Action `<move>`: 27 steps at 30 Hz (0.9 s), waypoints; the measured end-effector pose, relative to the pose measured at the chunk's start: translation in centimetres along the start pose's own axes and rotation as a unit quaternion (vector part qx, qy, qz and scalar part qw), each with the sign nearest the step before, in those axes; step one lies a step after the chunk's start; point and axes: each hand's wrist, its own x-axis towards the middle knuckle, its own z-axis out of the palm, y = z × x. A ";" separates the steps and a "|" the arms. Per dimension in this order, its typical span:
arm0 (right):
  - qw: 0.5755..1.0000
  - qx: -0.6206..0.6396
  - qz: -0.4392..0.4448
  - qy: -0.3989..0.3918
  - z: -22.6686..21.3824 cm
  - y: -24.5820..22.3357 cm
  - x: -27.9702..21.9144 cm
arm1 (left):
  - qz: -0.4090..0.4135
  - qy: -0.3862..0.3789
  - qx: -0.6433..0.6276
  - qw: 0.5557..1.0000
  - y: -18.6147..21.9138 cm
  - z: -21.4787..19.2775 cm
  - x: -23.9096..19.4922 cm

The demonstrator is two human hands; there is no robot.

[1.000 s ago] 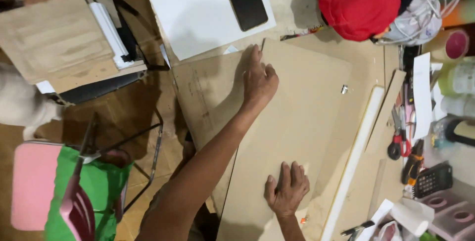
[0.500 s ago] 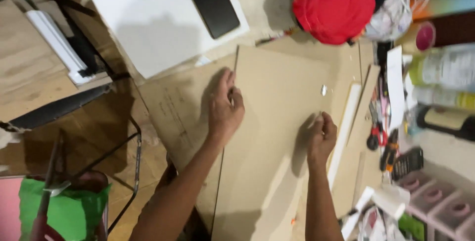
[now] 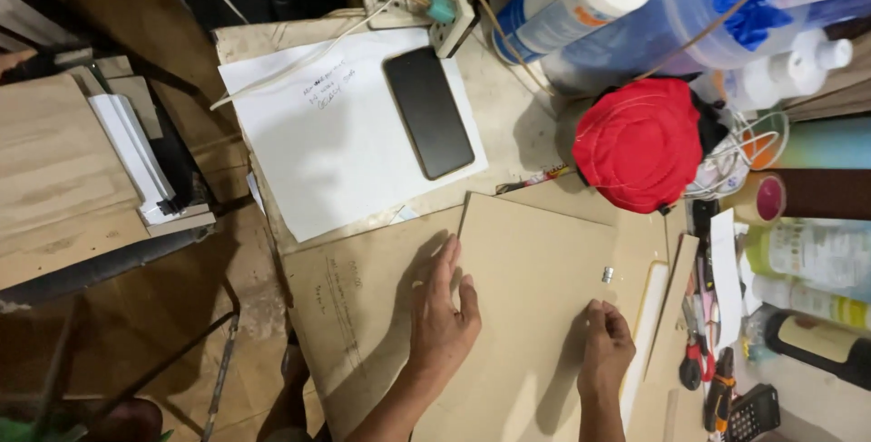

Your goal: Measuring and cutting large boards using a straight edge and utility knife in a workshop environment.

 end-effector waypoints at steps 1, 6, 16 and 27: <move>1.000 0.005 -0.003 -0.003 0.1 0.0 -0.1 | 0.007 0.004 0.005 1.000 0.2 0.0 0.1; 0.999 -0.029 0.005 0.023 0.4 0.8 0.6 | -0.014 -0.016 0.003 1.000 0.2 -0.3 0.2; 1.000 0.001 -0.017 0.017 0.7 0.5 0.3 | 0.115 -0.010 0.117 0.986 0.0 -1.3 1.4; 0.999 -0.008 -0.002 0.036 1.0 -1.8 -1.1 | 0.111 -0.029 0.132 0.985 -1.9 -0.4 1.2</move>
